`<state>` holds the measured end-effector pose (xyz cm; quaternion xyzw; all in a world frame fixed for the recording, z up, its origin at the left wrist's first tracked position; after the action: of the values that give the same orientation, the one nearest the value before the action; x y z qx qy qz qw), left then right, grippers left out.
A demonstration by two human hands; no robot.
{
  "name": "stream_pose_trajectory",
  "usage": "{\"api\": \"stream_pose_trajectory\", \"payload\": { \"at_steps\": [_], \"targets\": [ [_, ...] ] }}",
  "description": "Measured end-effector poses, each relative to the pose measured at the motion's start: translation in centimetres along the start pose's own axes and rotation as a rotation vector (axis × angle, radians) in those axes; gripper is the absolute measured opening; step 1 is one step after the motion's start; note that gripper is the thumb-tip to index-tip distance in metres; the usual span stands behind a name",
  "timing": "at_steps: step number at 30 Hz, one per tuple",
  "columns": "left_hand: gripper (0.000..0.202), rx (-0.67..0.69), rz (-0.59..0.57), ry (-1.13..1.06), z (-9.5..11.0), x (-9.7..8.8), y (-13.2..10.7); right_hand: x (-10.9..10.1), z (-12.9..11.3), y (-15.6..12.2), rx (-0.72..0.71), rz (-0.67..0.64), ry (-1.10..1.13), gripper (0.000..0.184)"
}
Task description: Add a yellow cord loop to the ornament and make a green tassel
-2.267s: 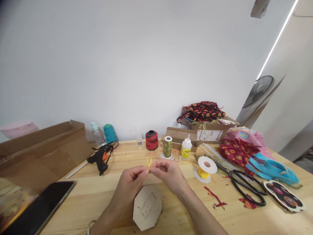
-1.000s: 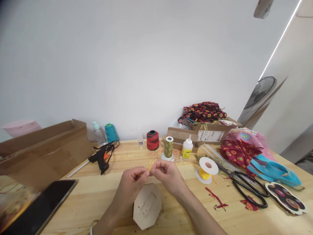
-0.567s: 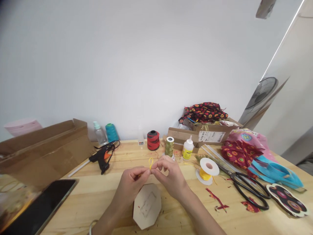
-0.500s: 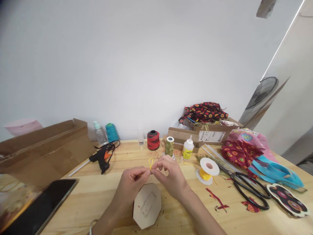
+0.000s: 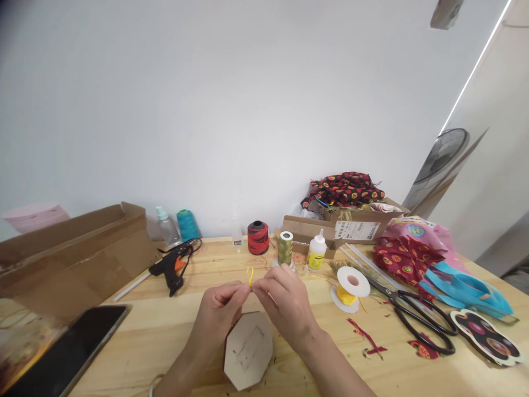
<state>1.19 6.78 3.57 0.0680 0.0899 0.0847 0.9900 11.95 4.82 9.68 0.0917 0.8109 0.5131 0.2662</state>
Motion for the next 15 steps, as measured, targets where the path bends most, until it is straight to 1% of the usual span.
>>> {"api": "stream_pose_trajectory", "payload": {
  "at_steps": [3, 6, 9, 12, 15],
  "targets": [
    [0.038, 0.019, -0.007, -0.012, 0.3, 0.0, -0.1, -0.4, -0.5, 0.0, -0.058, 0.043, -0.019, 0.011],
    [0.038, 0.047, -0.008, -0.005, 0.7, 0.0, -0.2, -0.6, -0.8, 0.1, -0.071, 0.053, -0.011, 0.011],
    [0.035, 0.089, -0.015, -0.004, 1.2, 0.1, -0.3, -1.0, -0.4, 0.4, 0.006, 0.079, 0.062, 0.011],
    [0.033, 0.144, -0.034, 0.012, 1.7, 0.3, -0.4, -0.9, 0.3, 0.6, 0.105, 0.054, 0.118, 0.01],
    [0.031, 0.178, -0.037, 0.03, 1.9, 0.4, -0.4, -0.6, 0.5, 0.6, 0.113, 0.002, 0.128, 0.009]
  ]
}}
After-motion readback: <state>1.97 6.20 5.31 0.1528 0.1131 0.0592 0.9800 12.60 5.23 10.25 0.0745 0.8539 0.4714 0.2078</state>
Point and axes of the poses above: each hand's wrist, its own y-axis towards the middle knuckle, its own x-axis out of the palm, z = x × y, the point moved 9 cm from there along y, towards the middle knuckle, and after that the axes turned 14 degrees about z, right-handed, at the moved point
